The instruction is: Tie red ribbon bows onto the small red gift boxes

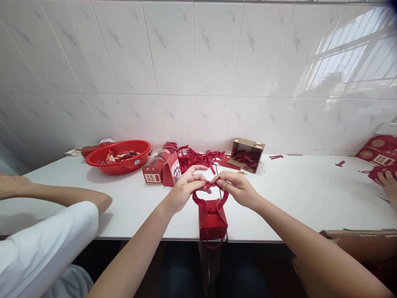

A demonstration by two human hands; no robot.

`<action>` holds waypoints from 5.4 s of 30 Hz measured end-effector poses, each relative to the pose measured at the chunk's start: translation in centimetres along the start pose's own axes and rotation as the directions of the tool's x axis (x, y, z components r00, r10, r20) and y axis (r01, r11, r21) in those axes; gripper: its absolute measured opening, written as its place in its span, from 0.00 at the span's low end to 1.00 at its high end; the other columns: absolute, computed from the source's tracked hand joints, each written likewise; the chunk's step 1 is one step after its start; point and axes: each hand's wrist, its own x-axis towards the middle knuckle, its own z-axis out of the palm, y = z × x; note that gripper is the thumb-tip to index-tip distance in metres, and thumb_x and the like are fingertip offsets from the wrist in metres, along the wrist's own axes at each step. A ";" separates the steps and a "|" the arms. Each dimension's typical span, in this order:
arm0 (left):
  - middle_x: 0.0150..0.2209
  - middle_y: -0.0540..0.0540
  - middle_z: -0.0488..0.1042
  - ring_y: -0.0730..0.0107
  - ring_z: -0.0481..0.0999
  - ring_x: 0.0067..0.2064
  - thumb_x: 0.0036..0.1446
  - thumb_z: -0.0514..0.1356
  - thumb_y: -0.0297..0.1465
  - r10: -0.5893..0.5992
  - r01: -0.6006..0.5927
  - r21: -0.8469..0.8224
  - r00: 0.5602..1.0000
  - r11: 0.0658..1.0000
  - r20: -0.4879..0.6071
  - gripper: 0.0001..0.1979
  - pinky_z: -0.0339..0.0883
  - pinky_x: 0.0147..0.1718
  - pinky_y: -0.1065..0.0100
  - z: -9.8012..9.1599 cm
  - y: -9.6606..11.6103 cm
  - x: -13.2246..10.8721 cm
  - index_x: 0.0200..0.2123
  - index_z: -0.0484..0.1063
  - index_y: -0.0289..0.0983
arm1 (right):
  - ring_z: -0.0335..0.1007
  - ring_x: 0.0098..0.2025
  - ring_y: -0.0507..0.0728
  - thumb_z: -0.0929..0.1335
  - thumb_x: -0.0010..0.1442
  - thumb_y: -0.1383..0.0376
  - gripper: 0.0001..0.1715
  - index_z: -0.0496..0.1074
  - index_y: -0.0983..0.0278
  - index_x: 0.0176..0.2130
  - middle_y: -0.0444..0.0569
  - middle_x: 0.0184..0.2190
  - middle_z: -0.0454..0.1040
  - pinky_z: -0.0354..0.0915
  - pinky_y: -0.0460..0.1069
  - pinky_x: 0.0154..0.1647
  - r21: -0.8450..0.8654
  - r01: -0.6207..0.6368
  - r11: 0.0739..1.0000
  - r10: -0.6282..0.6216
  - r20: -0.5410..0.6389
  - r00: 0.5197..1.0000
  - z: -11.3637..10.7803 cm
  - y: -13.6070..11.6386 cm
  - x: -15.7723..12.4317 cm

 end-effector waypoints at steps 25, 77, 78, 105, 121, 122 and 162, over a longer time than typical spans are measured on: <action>0.26 0.53 0.61 0.77 0.55 0.21 0.55 0.57 0.33 0.516 0.241 0.816 0.672 0.526 -0.532 0.10 0.55 0.21 0.74 -5.9 -6.5 -7.3 0.41 0.70 0.40 | 0.74 0.35 0.61 0.65 0.59 0.55 0.15 0.74 0.63 0.32 0.52 0.31 0.78 0.66 0.53 0.38 -0.313 -0.473 0.824 0.119 -0.720 0.684 -1.8 3.9 -10.4; 0.31 0.51 0.63 0.70 0.65 0.35 0.51 0.60 0.35 0.023 0.139 0.456 0.943 0.879 -0.332 0.10 0.60 0.36 0.69 -1.6 -12.9 -3.9 0.33 0.64 0.39 | 0.62 0.27 0.52 0.62 0.57 0.43 0.28 0.65 0.64 0.26 0.43 0.25 0.65 0.59 0.47 0.29 0.119 -0.631 0.767 0.639 -0.042 0.768 2.8 9.0 -8.9; 0.31 0.51 0.64 0.70 0.65 0.35 0.51 0.60 0.35 0.021 0.138 0.439 0.941 0.888 -0.338 0.09 0.60 0.37 0.69 -1.6 -13.0 -3.8 0.33 0.64 0.39 | 0.60 0.25 0.51 0.62 0.56 0.43 0.28 0.64 0.64 0.24 0.42 0.22 0.64 0.57 0.46 0.27 0.120 -0.643 0.756 0.649 -0.011 0.761 2.7 9.0 -8.9; 0.40 0.47 0.71 0.61 0.69 0.46 0.53 0.58 0.31 0.243 0.048 0.795 0.939 0.605 -0.242 0.07 0.56 0.49 0.58 0.8 -10.9 -3.5 0.37 0.67 0.40 | 0.61 0.27 0.52 0.64 0.59 0.49 0.25 0.72 0.66 0.25 0.46 0.23 0.68 0.58 0.48 0.33 0.374 -0.554 0.744 0.570 0.075 0.818 0.2 6.4 -9.0; 0.36 0.48 0.75 0.61 0.72 0.41 0.49 0.58 0.26 0.428 0.123 0.884 0.839 0.451 -0.335 0.10 0.50 0.45 0.58 3.8 -11.3 -1.0 0.37 0.67 0.40 | 0.67 0.27 0.53 0.67 0.56 0.58 0.15 0.76 0.63 0.40 0.44 0.23 0.73 0.63 0.49 0.34 -0.008 -0.537 0.844 0.530 -0.153 0.834 1.7 5.7 -8.4; 0.37 0.48 0.74 0.61 0.72 0.41 0.49 0.58 0.27 0.420 0.129 0.880 0.841 0.457 -0.341 0.10 0.51 0.45 0.58 3.8 -11.3 -1.0 0.37 0.67 0.40 | 0.67 0.27 0.53 0.67 0.56 0.60 0.15 0.75 0.62 0.42 0.43 0.23 0.72 0.64 0.49 0.35 -0.033 -0.522 0.852 0.510 -0.174 0.842 2.4 5.9 -8.2; 0.37 0.46 0.76 0.61 0.71 0.45 0.51 0.62 0.35 0.295 0.043 0.711 0.891 0.702 -0.345 0.05 0.61 0.49 0.55 2.0 -10.8 -0.5 0.29 0.78 0.41 | 0.64 0.27 0.53 0.69 0.53 0.60 0.15 0.77 0.64 0.39 0.45 0.25 0.73 0.64 0.49 0.34 0.088 -0.483 0.871 0.484 -0.316 0.816 5.1 6.0 -7.2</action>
